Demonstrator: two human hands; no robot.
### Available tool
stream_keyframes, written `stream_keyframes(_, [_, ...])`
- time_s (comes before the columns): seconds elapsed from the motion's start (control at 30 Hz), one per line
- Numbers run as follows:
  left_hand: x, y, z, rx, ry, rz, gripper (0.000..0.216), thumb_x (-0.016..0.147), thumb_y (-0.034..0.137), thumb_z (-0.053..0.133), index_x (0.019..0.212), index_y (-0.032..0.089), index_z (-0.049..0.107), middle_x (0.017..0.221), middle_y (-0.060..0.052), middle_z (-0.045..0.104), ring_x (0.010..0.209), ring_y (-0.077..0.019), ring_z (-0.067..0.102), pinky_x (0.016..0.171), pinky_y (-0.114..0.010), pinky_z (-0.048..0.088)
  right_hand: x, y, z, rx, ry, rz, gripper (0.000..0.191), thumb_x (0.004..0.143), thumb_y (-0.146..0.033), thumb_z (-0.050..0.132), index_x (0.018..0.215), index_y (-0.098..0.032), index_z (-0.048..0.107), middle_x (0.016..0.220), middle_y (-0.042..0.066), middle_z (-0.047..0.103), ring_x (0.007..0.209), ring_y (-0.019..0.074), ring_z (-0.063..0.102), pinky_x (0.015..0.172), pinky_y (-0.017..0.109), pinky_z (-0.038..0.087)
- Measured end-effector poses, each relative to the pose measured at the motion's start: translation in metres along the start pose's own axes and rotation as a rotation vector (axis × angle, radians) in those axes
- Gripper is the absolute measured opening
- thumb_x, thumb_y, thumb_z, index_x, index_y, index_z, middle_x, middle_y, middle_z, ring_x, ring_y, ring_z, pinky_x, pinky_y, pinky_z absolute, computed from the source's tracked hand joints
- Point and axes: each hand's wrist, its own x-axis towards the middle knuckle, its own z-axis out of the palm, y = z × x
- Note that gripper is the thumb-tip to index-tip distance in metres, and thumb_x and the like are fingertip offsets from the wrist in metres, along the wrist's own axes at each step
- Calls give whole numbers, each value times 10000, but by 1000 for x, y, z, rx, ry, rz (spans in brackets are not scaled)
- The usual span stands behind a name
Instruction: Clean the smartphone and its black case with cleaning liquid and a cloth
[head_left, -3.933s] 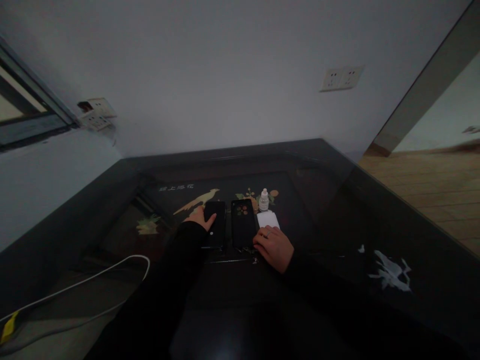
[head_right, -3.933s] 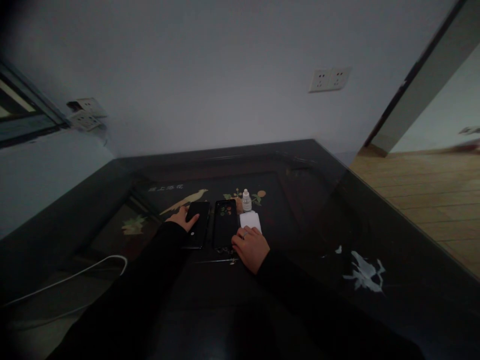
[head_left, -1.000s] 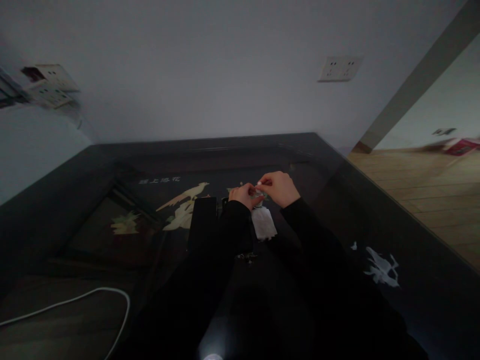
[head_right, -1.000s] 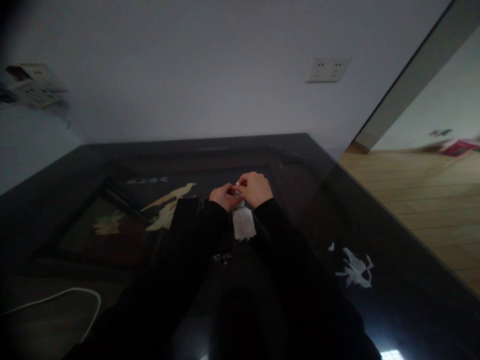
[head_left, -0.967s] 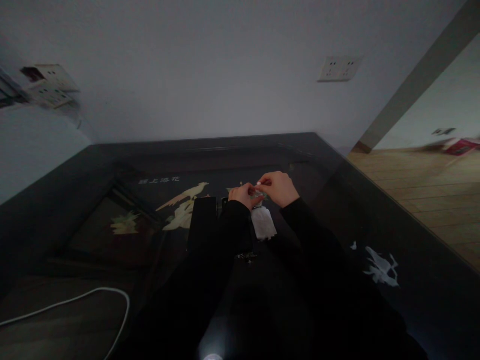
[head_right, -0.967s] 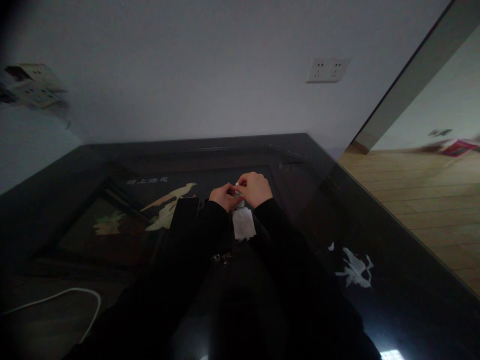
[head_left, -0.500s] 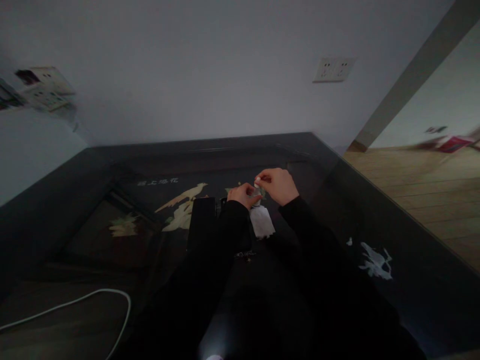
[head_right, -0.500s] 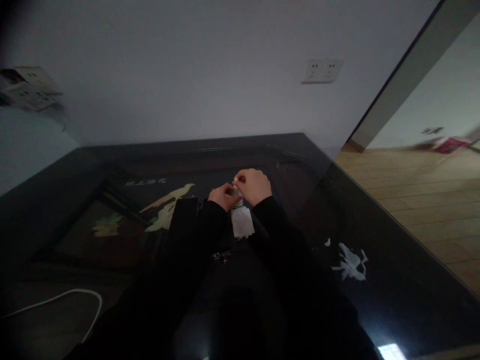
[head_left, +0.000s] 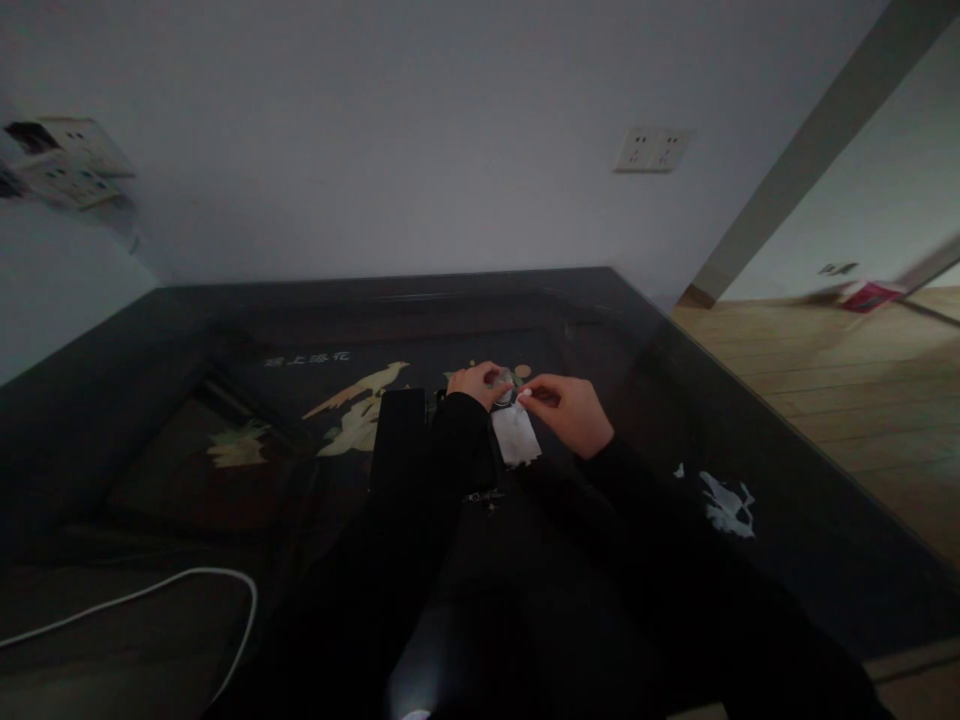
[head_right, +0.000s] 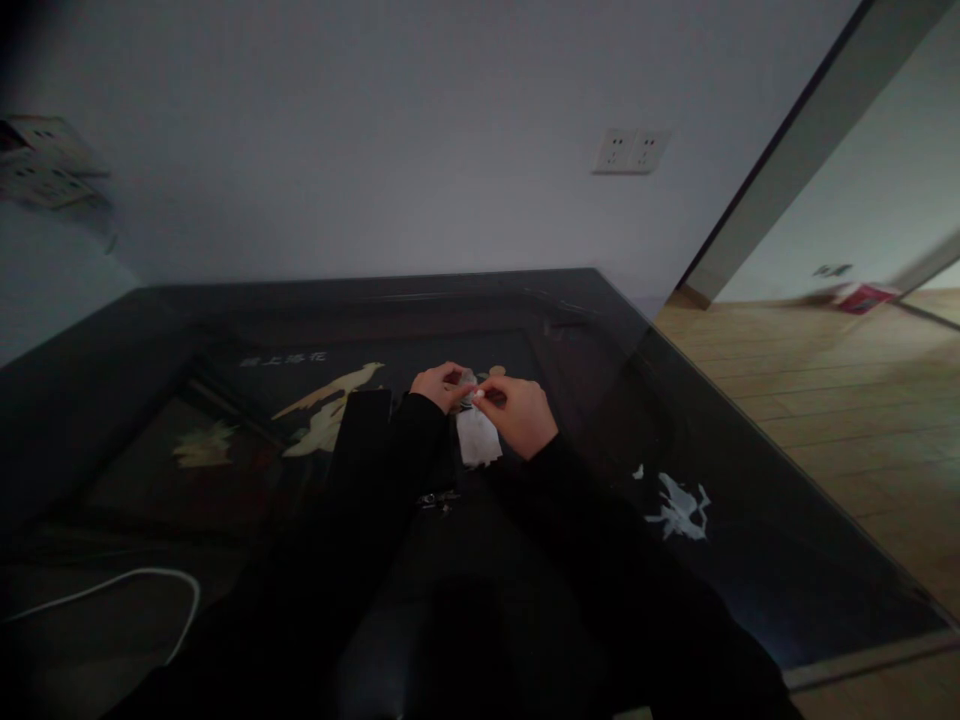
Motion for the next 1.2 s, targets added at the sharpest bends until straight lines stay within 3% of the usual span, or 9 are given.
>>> stream_keyframes(0.33, [0,-3,2,7,-6,17,298,699,407,631,940,231,630,871,-3,689,860,-147,617,790,-256,436,2,-2,-4,-49,-5,-34,96,711,-217,625,629,-170,645,597,1,658,563,126,603,557,220,420])
stream_keyframes(0.53, [2,-4,3,12,-5,8,315,690,442,628,926,232,629,877,-5,691,856,-150,623,775,-252,442,28,-14,-33,68,208,-47,129,742,-264,582,772,-158,649,757,42,699,695,152,657,670,260,499])
stream_keyframes(0.63, [2,-3,2,21,-10,-5,312,690,452,622,920,242,631,869,1,692,860,-153,624,773,-251,446,41,-21,-31,93,260,-106,115,725,-258,601,758,-160,651,745,37,698,688,153,659,664,263,508])
stream_keyframes(0.93, [-1,1,-3,24,-29,-9,288,688,413,630,914,236,629,886,5,692,876,-149,624,797,-246,440,58,-9,0,-54,195,-62,111,751,-257,590,789,-174,652,772,29,695,681,134,643,667,246,485])
stream_keyframes(1.2, [-2,2,-4,24,-23,-16,275,691,421,620,884,226,620,875,-10,692,860,-165,626,794,-267,443,57,1,21,-250,-22,-11,170,765,-191,574,911,-199,661,804,23,701,747,146,635,704,245,452])
